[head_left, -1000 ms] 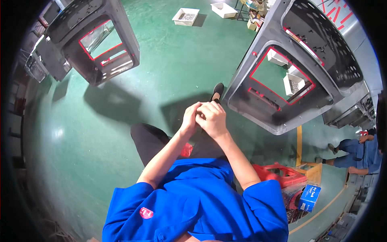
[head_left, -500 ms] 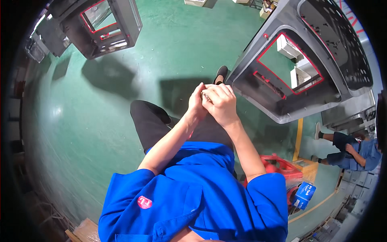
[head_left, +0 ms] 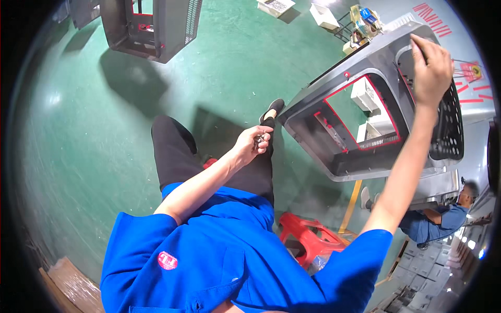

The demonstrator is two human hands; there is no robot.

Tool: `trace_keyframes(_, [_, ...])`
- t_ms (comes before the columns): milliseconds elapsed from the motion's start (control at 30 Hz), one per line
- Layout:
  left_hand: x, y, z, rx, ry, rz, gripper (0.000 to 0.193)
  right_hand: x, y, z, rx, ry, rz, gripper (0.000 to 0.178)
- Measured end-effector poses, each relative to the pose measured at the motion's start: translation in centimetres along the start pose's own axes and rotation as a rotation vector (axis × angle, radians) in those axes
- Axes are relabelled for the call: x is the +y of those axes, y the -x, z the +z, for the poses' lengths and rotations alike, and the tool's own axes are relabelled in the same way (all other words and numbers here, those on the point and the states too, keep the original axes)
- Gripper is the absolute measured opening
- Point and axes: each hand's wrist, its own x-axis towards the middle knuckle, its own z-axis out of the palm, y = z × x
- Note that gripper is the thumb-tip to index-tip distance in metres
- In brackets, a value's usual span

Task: Manually assembling small metal components and placing them into larger housings.

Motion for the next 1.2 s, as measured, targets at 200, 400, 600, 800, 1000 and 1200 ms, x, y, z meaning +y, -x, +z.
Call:
trace_keyframes(200, [0.5, 0.0, 0.6, -0.050, -0.050, 0.042, 0.020, 4.0, -4.4, 1.3, -0.319, 0.097, -0.100, 0.014])
trace_keyframes(400, [0.4, 0.1, 1.3, -0.056, -0.087, 0.044, 0.021, 4.4, -7.5, 2.6, -0.552, 0.056, -0.034, 0.017])
trace_keyframes(600, [0.4, 0.0, 1.2, -0.008, -0.146, 0.080, 0.026, 2.6, -8.2, 2.8, -0.640, 0.122, 0.067, 0.016])
trace_keyframes(800, [0.1, 0.3, 1.4, -0.067, -0.222, 0.118, 0.028, 1.9, -8.4, 3.4, -0.664, 0.291, 0.071, 0.019])
trace_keyframes(1000, [0.2, 0.7, 3.2, -0.209, -0.155, 0.199, 0.039, -5.2, -4.7, 2.3, -0.474, -0.185, 0.070, 0.024])
trace_keyframes(1200, [1.5, 0.4, 2.1, -0.121, 0.005, 0.403, 0.046, -22.4, 7.4, 7.2, -1.139, -1.213, 0.166, 0.030])
